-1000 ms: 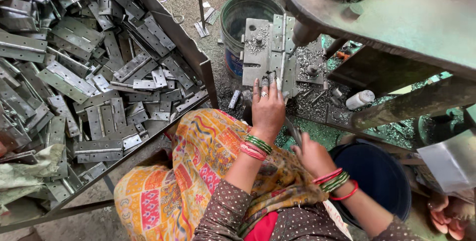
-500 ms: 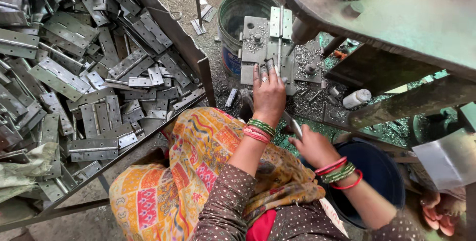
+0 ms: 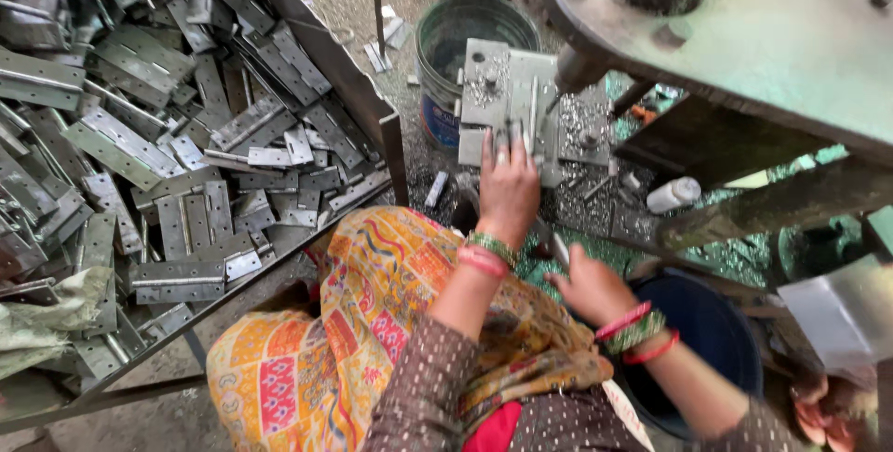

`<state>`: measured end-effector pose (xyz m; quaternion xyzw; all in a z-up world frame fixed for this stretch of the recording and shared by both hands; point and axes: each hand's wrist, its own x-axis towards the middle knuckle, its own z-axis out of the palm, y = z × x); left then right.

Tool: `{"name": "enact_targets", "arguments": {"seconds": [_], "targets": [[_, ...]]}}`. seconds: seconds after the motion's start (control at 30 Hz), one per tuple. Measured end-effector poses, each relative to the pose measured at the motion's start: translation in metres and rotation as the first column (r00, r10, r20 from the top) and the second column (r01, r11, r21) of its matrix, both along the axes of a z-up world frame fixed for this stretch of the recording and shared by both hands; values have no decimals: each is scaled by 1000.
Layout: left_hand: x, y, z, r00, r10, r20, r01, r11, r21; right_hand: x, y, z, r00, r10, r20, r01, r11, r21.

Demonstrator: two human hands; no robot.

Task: The person operates a manual punching machine to process metal hinge components. They pick up a hinge from a nearby bin, place it into the machine's jig, and pull a lever to activate the punch. After each cycle, the processed hinge is removed and returned to the bin. The person repeats this sequence continuously.

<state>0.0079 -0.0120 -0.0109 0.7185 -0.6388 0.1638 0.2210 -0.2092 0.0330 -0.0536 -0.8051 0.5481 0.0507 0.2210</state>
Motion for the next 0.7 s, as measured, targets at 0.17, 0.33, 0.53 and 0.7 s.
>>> {"name": "enact_targets", "arguments": {"seconds": [0.17, 0.33, 0.53, 0.7], "targets": [[2, -27, -2, 998, -27, -63, 30, 999, 45, 4, 13, -8, 999, -42, 0, 42, 999, -8], [1, -27, -1, 997, -26, -79, 28, 999, 30, 1, 43, -69, 973, -81, 215, 105, 989, -104], [11, -30, -1, 997, -42, -68, 42, 999, 4, -8, 9, -31, 998, 27, 65, -23, 998, -52], [24, -55, -6, 996, -37, -85, 47, 993, 108, -6, 3, -9, 999, 34, -20, -35, 999, -13]]}}
